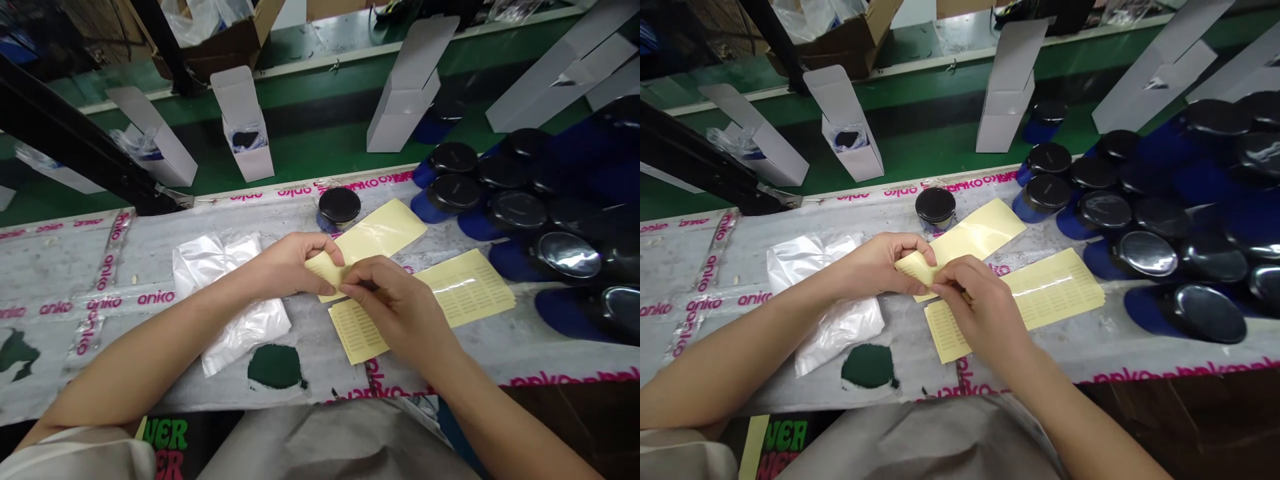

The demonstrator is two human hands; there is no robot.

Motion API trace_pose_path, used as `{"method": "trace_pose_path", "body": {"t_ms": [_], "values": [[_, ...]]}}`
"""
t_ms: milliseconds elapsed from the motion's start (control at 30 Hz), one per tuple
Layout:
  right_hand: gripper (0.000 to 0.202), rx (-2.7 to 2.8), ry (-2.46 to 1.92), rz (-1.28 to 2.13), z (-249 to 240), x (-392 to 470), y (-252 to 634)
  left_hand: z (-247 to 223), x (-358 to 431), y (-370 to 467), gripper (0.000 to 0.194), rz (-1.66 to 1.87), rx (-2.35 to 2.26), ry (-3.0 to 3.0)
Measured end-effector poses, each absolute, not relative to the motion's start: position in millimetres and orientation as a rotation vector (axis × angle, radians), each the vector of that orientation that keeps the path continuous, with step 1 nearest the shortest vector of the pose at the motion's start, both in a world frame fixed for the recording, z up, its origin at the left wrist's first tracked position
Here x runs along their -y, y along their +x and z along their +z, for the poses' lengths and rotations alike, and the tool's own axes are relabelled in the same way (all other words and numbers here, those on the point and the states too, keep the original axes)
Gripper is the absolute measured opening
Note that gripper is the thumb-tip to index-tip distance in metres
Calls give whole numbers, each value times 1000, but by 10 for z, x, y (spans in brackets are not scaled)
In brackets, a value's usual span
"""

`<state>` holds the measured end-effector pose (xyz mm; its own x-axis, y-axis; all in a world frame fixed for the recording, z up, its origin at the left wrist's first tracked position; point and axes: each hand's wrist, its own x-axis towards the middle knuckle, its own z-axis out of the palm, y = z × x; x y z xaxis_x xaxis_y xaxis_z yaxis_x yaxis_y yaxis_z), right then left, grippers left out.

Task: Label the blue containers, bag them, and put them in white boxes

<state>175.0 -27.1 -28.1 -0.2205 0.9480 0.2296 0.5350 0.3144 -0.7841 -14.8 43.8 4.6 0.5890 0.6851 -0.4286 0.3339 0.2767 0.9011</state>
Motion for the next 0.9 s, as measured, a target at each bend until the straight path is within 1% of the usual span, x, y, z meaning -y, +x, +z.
{"method": "trace_pose_path", "body": {"t_ms": [133,400,533,600,667,700,767,800,833,900], "values": [[14,1759,-1446,998,-223,228,1770,57,-393,-117,28,306,-1009,1431],[15,1567,-1468,1257,-148,142,1775,70,-392,-130,31,327,-978,1433],[20,1410,-1393,1357,-117,128,1845,102,-417,-152,34,279,-1032,1433],[19,1392,-1361,1260,-87,83,1891,151,-429,-185,34,177,-1017,1501],[12,1459,-1342,1008,-42,-23,1925,224,-443,-243,36,52,-1007,1650],[13,1533,-1330,877,-19,-101,1931,265,-451,-279,37,6,-1016,1734],[34,1736,-1296,720,19,-292,1920,333,-475,-356,31,-17,-1050,1866],[46,1840,-1280,711,30,-392,1903,350,-491,-389,27,6,-1074,1899],[56,1922,-1275,735,35,-486,1881,350,-511,-416,27,48,-1110,1910],[68,1993,-1295,793,23,-619,1825,293,-556,-441,27,223,-1231,1903]]}}
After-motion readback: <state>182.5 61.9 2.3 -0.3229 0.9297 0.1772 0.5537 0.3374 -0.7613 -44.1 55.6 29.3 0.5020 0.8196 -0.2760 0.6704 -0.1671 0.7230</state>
